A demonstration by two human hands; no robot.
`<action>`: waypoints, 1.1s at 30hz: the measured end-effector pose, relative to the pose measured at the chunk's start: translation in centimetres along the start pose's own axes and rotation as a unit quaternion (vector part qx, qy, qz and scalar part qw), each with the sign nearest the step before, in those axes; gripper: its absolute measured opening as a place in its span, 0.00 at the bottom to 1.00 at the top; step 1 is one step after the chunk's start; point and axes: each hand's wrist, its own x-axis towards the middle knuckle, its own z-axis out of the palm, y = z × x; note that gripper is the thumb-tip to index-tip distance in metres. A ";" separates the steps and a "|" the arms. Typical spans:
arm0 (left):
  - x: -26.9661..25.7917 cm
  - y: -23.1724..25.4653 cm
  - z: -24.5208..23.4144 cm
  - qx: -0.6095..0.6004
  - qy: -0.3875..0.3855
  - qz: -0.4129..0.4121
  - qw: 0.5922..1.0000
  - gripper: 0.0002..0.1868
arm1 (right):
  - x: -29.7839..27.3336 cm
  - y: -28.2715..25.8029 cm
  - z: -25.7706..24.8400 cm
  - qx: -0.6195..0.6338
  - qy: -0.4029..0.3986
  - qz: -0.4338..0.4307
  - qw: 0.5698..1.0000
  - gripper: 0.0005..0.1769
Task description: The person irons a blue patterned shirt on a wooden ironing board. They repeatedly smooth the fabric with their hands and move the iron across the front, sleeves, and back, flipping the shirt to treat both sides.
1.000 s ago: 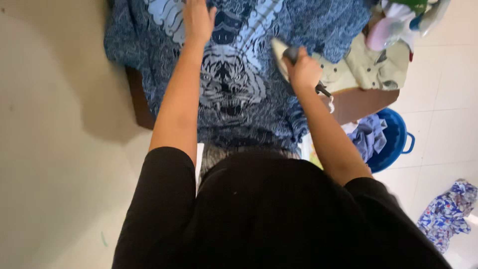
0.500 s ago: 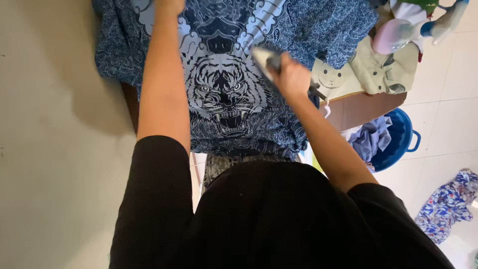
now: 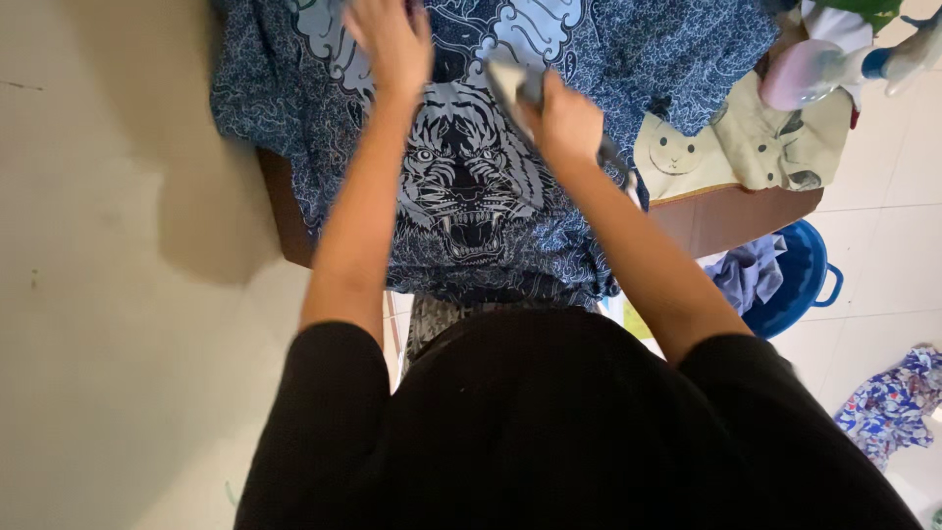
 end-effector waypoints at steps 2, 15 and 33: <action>-3.9 3.9 -1.3 -0.057 -0.024 -0.039 0.997 0.15 | 2.7 -0.7 0.0 0.004 0.044 0.016 0.999 0.26; -14.4 5.8 -5.6 -0.064 -0.059 -0.091 0.992 0.15 | -4.3 -3.3 1.6 0.027 0.043 -0.005 0.999 0.30; -17.9 -2.7 -9.1 0.218 0.066 -0.281 0.932 0.37 | -1.3 7.7 -0.1 -0.007 0.064 0.165 0.984 0.34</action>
